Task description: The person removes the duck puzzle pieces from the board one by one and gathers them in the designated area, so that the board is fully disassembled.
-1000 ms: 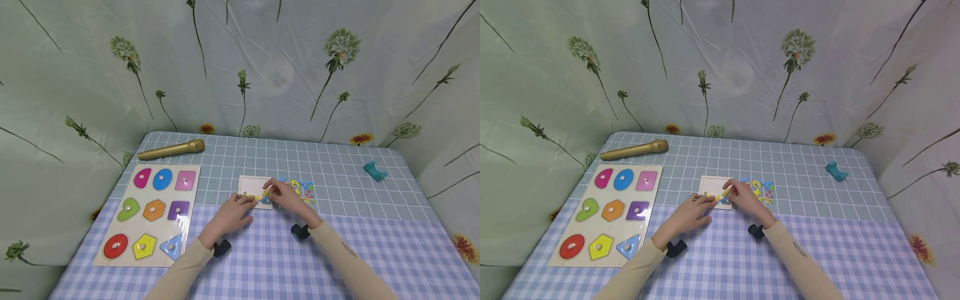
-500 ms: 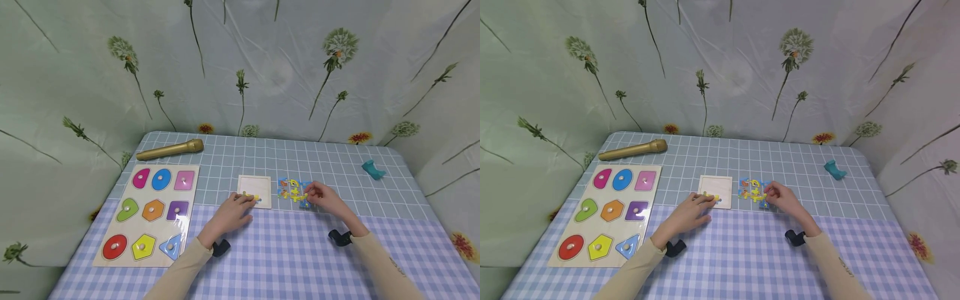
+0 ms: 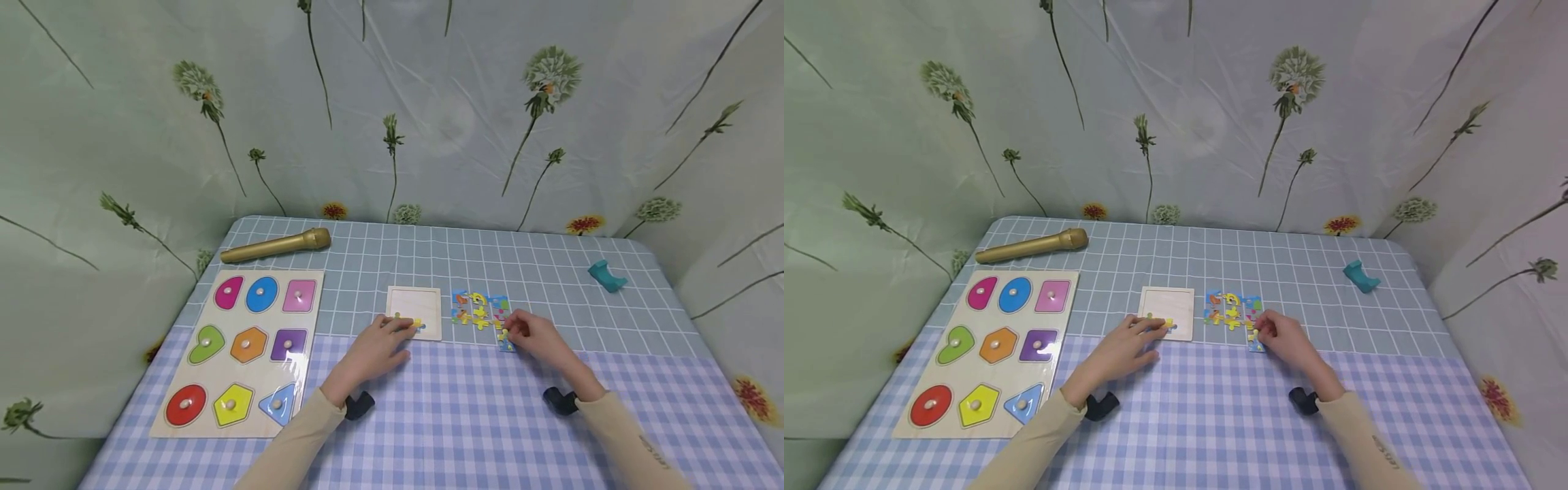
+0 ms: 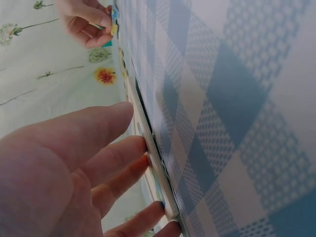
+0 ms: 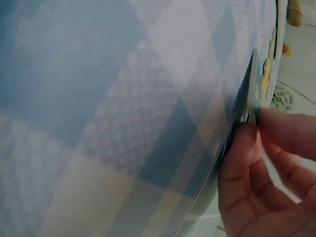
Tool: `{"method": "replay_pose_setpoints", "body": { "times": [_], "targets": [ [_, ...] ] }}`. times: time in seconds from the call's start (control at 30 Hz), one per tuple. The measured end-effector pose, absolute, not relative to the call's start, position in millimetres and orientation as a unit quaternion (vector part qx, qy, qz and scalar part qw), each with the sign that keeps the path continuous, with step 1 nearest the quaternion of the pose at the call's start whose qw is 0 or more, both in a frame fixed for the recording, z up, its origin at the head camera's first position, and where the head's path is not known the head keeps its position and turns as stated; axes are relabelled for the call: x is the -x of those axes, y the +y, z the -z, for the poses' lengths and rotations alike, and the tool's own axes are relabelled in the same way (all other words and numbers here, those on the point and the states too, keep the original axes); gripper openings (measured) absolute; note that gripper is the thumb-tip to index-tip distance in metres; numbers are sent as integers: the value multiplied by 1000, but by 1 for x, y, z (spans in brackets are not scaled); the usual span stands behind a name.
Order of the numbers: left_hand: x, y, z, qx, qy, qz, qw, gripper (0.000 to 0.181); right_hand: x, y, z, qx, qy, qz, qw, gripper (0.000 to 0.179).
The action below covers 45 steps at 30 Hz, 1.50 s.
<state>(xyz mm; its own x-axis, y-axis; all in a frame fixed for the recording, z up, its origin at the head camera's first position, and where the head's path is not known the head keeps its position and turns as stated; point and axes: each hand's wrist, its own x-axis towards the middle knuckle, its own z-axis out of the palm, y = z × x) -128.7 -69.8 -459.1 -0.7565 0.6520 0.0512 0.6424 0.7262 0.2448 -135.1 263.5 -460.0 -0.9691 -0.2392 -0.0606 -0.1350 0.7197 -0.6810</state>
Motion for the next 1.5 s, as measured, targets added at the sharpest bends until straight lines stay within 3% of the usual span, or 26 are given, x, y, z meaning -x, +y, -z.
{"method": "replay_pose_setpoints", "body": {
  "times": [0.13,0.37,0.6,1.03,1.5],
  "targets": [
    [128,-70,460,-345,931,-122,16,43,134,257,460,99,941,321,45,10],
    [129,-78,461,-345,918,-190,41,41,133,250,456,96,954,282,43,10],
    [132,-90,460,-345,901,-250,79,37,140,225,448,166,924,345,3,9],
    [131,-91,457,-346,904,-239,72,37,162,135,449,275,877,389,60,18],
    [131,-89,455,-326,905,-258,91,35,165,109,451,217,918,321,84,28]
  ]
}}
